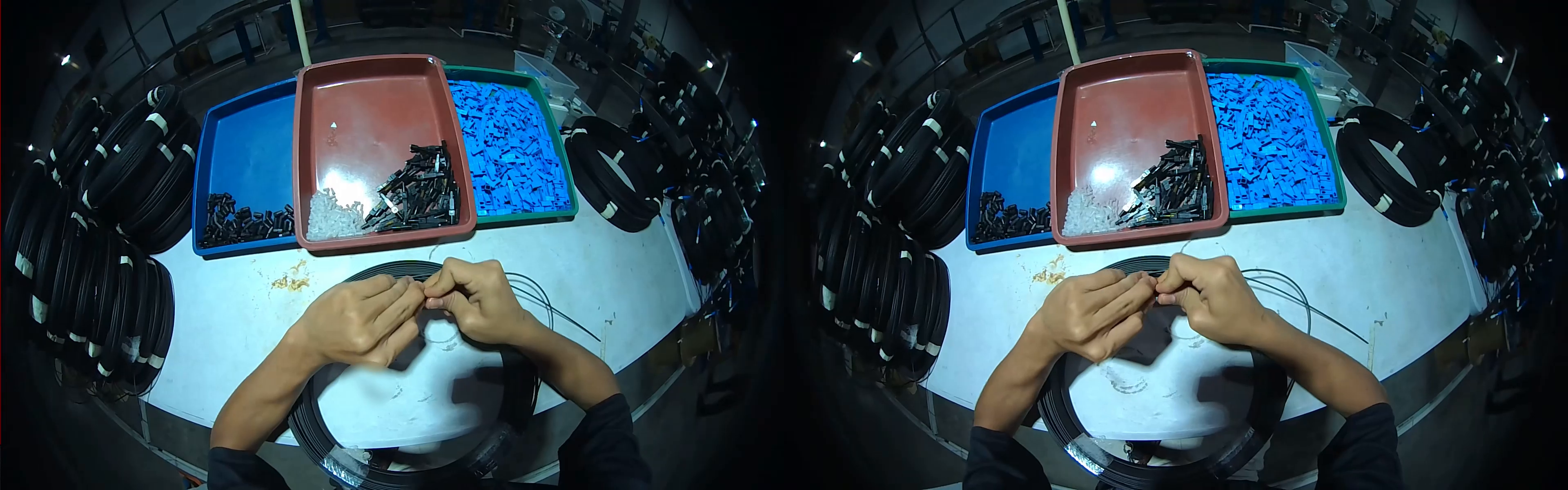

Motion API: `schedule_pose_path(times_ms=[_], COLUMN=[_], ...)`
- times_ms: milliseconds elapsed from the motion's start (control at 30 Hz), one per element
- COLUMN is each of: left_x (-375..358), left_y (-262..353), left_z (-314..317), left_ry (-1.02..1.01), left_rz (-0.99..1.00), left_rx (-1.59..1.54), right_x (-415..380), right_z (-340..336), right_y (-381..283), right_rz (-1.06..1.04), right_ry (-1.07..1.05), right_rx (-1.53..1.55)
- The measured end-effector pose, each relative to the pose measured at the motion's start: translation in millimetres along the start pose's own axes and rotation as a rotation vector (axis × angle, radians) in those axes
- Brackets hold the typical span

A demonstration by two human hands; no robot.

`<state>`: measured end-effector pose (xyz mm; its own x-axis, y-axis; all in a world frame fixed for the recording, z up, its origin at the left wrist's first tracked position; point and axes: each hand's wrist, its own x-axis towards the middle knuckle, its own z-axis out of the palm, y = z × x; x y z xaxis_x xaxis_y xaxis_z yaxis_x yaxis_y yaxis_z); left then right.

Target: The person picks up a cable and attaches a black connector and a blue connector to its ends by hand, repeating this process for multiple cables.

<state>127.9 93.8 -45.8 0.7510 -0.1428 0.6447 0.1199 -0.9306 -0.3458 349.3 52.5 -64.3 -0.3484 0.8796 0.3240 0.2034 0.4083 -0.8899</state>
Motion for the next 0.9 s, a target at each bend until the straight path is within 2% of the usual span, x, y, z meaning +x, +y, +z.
schedule_pose_path(times_ms=[67,100,133,167,200,233,267,333,400,433,467,500,533,600,633,667,733,767,800,867,900], left_x=[-7.2,-6.4,-5.9,-4.8,-3.9,3.1,2.3,-0.8,3.3,3.3,3.3,3.8,4.7,6.4,3.0,-0.4,-3.8,-3.0,-1.3,3.3,4.5], left_y=[0.0,0.5,3.3,6.6,7.9,8.4,7.9,7.2,10.5,10.5,10.1,9.4,8.5,5.6,4.5,2.9,0.9,2.5,4.8,9.9,8.2], left_z=[5.9,5.7,7.1,8.7,9.7,1.4,1.9,2.5,2.9,3.3,3.4,2.6,0.8,-1.8,2.1,4.3,5.5,0.7,-0.1,1.5,-0.4], left_ry=[-0.002,0.0,0.005,0.061,0.117,0.076,0.075,0.067,0.083,0.022,-0.033,-0.035,-0.027,-0.004,0.065,0.062,0.057,-0.006,-0.002,0.101,0.073], left_rz=[-0.142,-0.262,-0.268,-0.494,-0.715,-0.867,-0.864,-1.16,-1.128,-0.866,-0.601,-0.597,-0.393,0.019,0.055,0.055,-0.062,-0.213,-0.218,-0.795,-0.989], left_rx=[-0.126,-0.208,-0.206,-0.426,-0.646,-0.779,-0.78,-1.179,-1.119,-0.82,-0.521,-0.523,-0.335,0.042,0.056,0.059,-0.04,-0.194,-0.192,-0.672,-0.881], right_x=[-0.6,0.0,0.2,0.7,1.3,1.6,1.9,1.2,-1.4,-1.4,-0.1,0.9,-0.3,-2.5,-2.9,-2.2,-0.8,-0.4,-0.1,0.4,2.4], right_z=[1.9,0.6,-1.2,-2.6,-3.8,-4.9,-5.5,-4.3,-5.8,-6.3,-6.0,-5.3,-3.4,0.1,-1.3,-0.9,0.9,1.9,0.6,-4.8,-4.6], right_y=[3.3,5.8,8.4,9.6,5.9,-1.0,-5.7,-8.0,-9.5,-6.2,0.1,3.4,2.4,-1.0,-1.1,0.3,5.1,6.3,6.2,4.8,-0.8], right_rz=[-0.204,-0.204,-0.393,-0.584,-0.584,-0.707,-0.83,-0.89,-0.831,-0.828,-0.688,-0.55,-0.548,-0.176,-0.109,-0.112,-0.287,-0.36,-0.359,-0.729,-0.829], right_ry=[0.046,0.036,0.064,0.096,0.095,0.101,0.107,0.126,0.048,0.051,0.052,0.053,0.061,0.058,0.021,0.02,0.054,0.081,0.074,0.107,0.11], right_rx=[-0.145,-0.147,-0.33,-0.511,-0.513,-0.633,-0.754,-0.77,-0.809,-0.812,-0.662,-0.511,-0.511,-0.105,0.015,0.017,-0.177,-0.239,-0.241,-0.652,-0.709])
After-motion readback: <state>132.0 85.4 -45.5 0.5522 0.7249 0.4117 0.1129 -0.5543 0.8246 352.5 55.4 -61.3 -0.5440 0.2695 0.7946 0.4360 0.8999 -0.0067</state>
